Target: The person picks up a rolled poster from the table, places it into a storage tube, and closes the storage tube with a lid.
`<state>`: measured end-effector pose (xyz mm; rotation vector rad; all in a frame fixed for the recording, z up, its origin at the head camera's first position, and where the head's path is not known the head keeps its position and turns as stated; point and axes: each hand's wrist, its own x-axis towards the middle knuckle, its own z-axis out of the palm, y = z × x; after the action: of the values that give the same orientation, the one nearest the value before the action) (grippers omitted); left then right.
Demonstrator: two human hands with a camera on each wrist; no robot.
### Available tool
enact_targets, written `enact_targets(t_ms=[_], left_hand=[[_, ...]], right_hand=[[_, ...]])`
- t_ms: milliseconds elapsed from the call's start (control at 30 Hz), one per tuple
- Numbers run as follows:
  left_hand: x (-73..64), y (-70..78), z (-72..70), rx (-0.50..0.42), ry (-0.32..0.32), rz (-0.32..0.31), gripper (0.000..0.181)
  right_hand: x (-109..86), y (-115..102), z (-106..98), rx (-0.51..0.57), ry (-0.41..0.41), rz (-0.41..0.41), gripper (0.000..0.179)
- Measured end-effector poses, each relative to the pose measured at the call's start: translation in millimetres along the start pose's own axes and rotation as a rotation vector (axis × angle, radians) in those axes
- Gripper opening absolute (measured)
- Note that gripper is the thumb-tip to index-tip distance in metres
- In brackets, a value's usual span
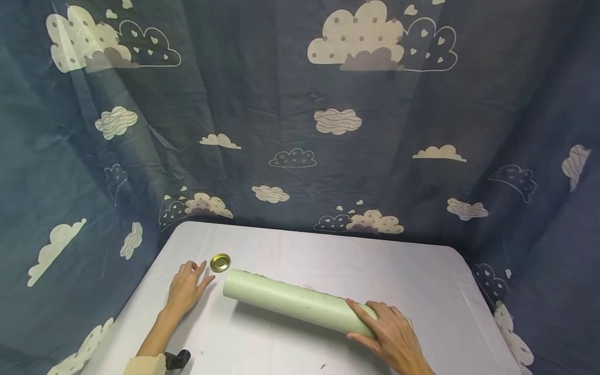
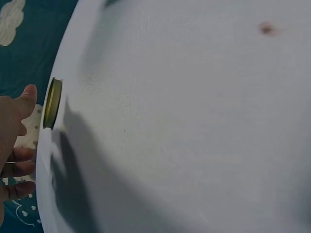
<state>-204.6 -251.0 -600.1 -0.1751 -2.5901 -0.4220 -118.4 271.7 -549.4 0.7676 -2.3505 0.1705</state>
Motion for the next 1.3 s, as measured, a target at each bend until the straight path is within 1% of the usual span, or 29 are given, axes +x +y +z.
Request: enact_targets(t_ms=[67,133,233,300,400,467,533,700,800,900,1000,1100,1200,1300], left_hand=[[5.4,-0.9,5.6,0.037,-0.005,0.017,0.059],[9.1,-1.8,9.5,0.052,-0.026,0.012,0.063],[13.3,-3.6,13.6,0.049,-0.079,-0.023,0.07],[16.6,-5.1,16.3,0.039,-0.129,-0.054,0.074],[21.4,-6.9,20.8,0.037,-0.196,-0.088,0.076],[24.3,-7.1,24.0,0.038,-0.228,-0.107,0.077],[27.0,-6.6,27.2,0.031,-0.239,-0.116,0.079],[34.9,-2.2,33.0,0.03,-0.242,-0.117,0.083],[39.1,0.6,33.7,0.027,-0.248,-0.127,0.078],[40.9,2.2,32.1,-0.003,-0.263,-0.161,0.072],[40.3,3.3,29.4,-0.067,-0.284,-0.217,0.069],[38.4,5.7,26.2,-0.184,-0.297,-0.289,0.067],[36.5,10.5,20.9,-0.358,-0.298,-0.351,0.063],[35.2,17.5,13.8,-0.555,-0.32,-0.396,0.061]], right_hand=[[0.2,0,0,0.003,0.004,0.001,0.069],[0.1,0,0,0.0,0.0,0.002,0.069],[-0.8,0,-1,-0.004,0.0,0.003,0.069],[-1.3,0,-1,-0.008,-0.003,0.008,0.07],[-2.0,0,-1,-0.011,-0.004,0.016,0.07],[-2.2,0,-1,-0.009,-0.004,0.016,0.07],[-2.3,0,-1,-0.007,-0.002,0.016,0.069],[-2.2,0,-1,-0.001,0.006,0.013,0.069],[-2.3,0,0,-0.003,0.016,0.011,0.068],[-2.5,0,1,-0.008,0.023,0.011,0.068],[-3.5,1,1,-0.011,0.023,0.017,0.068],[-5.3,3,1,-0.013,0.025,0.025,0.069],[-6.7,4,1,-0.018,0.023,0.033,0.07],[-7.3,5,2,-0.021,0.016,0.042,0.071]])
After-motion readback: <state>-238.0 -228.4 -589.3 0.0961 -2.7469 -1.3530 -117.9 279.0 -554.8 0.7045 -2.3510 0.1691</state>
